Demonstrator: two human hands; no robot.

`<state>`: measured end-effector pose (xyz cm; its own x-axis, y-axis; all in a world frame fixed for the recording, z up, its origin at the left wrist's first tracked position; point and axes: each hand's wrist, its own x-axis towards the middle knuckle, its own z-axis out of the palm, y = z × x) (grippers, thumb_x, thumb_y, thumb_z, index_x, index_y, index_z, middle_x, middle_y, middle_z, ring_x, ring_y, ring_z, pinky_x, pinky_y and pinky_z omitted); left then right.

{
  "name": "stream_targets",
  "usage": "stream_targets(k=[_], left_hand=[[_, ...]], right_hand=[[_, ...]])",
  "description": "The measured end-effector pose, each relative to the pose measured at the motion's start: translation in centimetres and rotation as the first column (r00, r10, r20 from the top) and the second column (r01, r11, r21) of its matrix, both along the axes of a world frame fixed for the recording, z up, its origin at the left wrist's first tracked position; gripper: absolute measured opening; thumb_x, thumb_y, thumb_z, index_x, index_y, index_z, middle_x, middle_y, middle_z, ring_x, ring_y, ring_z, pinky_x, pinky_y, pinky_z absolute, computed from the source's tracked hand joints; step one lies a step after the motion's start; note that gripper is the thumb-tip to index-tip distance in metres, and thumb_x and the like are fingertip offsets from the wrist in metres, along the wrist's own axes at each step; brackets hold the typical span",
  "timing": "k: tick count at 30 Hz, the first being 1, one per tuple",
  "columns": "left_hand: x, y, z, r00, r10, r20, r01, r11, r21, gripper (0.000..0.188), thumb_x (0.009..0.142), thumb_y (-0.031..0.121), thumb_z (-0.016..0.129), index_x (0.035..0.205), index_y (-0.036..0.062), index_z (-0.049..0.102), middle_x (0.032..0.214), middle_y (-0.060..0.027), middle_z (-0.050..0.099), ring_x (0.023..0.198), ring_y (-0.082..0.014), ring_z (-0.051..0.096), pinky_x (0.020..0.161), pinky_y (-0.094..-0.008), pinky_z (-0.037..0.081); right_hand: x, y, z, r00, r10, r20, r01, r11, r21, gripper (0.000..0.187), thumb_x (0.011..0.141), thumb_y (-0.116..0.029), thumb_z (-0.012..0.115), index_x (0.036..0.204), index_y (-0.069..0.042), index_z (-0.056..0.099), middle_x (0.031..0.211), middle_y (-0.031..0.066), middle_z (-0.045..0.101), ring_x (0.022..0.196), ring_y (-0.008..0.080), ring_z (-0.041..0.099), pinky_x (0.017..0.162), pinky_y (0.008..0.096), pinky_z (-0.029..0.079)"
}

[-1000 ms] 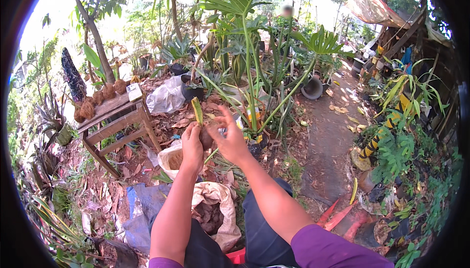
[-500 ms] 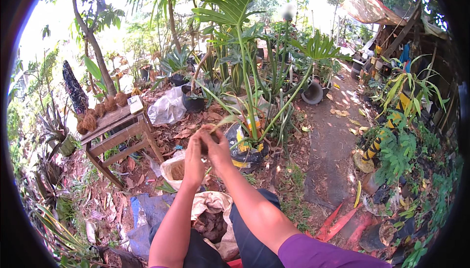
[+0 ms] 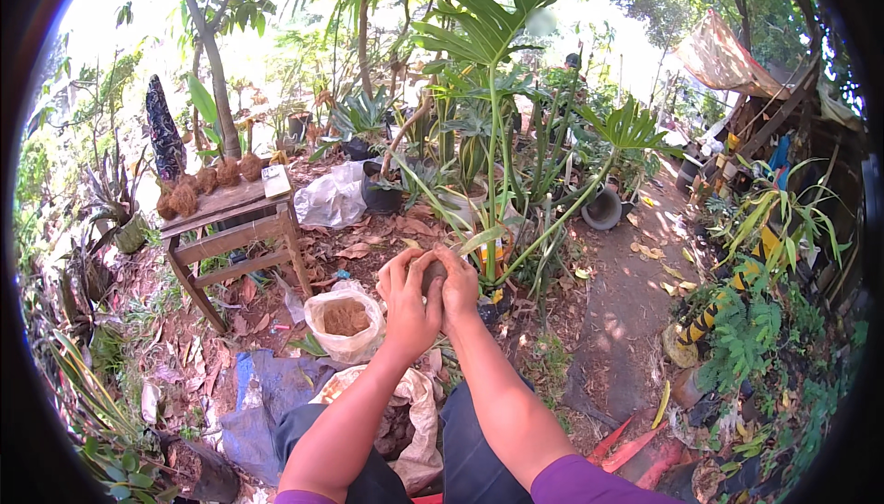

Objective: The person sits on a red stool and repeatedly takes small plant cuttings, wraps them in a dark material, and places them into a cloth bag. The person handles the cuttings one at a time throughout the clip.

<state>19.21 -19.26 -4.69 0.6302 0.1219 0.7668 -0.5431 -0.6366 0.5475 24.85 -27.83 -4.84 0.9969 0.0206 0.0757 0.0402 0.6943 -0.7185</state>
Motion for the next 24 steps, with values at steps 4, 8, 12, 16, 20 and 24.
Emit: stream_targets(k=[4,8,12,16,20,24], left_hand=[[0.2,0.3,-0.1,0.998,0.013,-0.059,-0.015,0.999,-0.031,0.047,0.09,0.011,0.073,0.135,0.0064,0.061,0.138,-0.02,0.053,0.128,-0.0391,0.047,0.11,-0.0503,0.034],[0.3,1.7,-0.1,1.0,-0.003,-0.02,0.002,0.998,-0.064,0.041,0.088,0.006,0.074,0.128,0.0052,0.063,0.129,-0.0159,0.06,0.119,-0.0343,0.051,0.105,-0.0452,0.039],[0.8,2.8,-0.3,1.0,0.013,0.027,-0.012,0.999,-0.043,0.031,0.096,0.01,0.069,0.126,0.0061,0.068,0.119,-0.0139,0.064,0.113,-0.0343,0.054,0.103,-0.0467,0.041],[1.1,4.5,-0.1,0.997,0.001,-0.077,-0.021,0.964,-0.265,0.025,0.099,0.01,0.066,0.123,0.0044,0.071,0.114,-0.0124,0.067,0.112,-0.0309,0.052,0.103,-0.0437,0.042],[0.8,4.6,-0.1,0.999,-0.046,-0.024,0.042,0.989,-0.141,0.023,0.098,0.011,0.069,0.119,0.0043,0.074,0.112,-0.012,0.064,0.113,-0.032,0.05,0.105,-0.0439,0.041],[1.2,3.6,-0.8,0.994,-0.023,-0.103,0.002,0.979,-0.204,0.022,0.097,0.013,0.071,0.117,0.0065,0.076,0.121,-0.0135,0.058,0.116,-0.0327,0.049,0.107,-0.0453,0.039]], right_hand=[[0.5,0.0,-0.3,0.999,0.011,-0.031,-0.011,1.0,-0.019,0.016,0.104,-0.021,0.066,0.098,-0.007,0.067,0.088,0.0047,0.069,0.076,0.0153,0.066,0.066,0.031,0.056],[0.4,0.1,-0.4,0.996,0.078,-0.035,-0.079,0.997,-0.006,0.021,0.104,-0.027,0.069,0.103,-0.006,0.067,0.09,0.0052,0.069,0.077,0.0156,0.067,0.066,0.0299,0.056],[-0.1,0.8,-0.4,0.989,0.149,0.018,-0.15,0.985,0.085,0.032,0.104,-0.036,0.07,0.116,-0.007,0.069,0.096,0.0025,0.069,0.082,0.0158,0.068,0.068,0.0326,0.056],[-0.1,1.1,-0.5,0.963,0.258,0.079,-0.244,0.958,-0.15,0.045,0.105,-0.046,0.065,0.134,-0.011,0.066,0.111,0.0003,0.07,0.098,0.0157,0.068,0.08,0.0384,0.058],[-0.1,0.3,-0.4,0.928,0.365,0.074,-0.361,0.93,-0.062,0.045,0.104,-0.046,0.065,0.132,-0.011,0.066,0.115,0.002,0.071,0.103,0.0164,0.07,0.082,0.0391,0.06],[0.0,-1.0,-0.1,0.925,0.376,0.06,-0.369,0.924,-0.098,0.035,0.105,-0.04,0.067,0.122,-0.01,0.068,0.111,0.0025,0.072,0.094,0.0153,0.073,0.071,0.0369,0.065]])
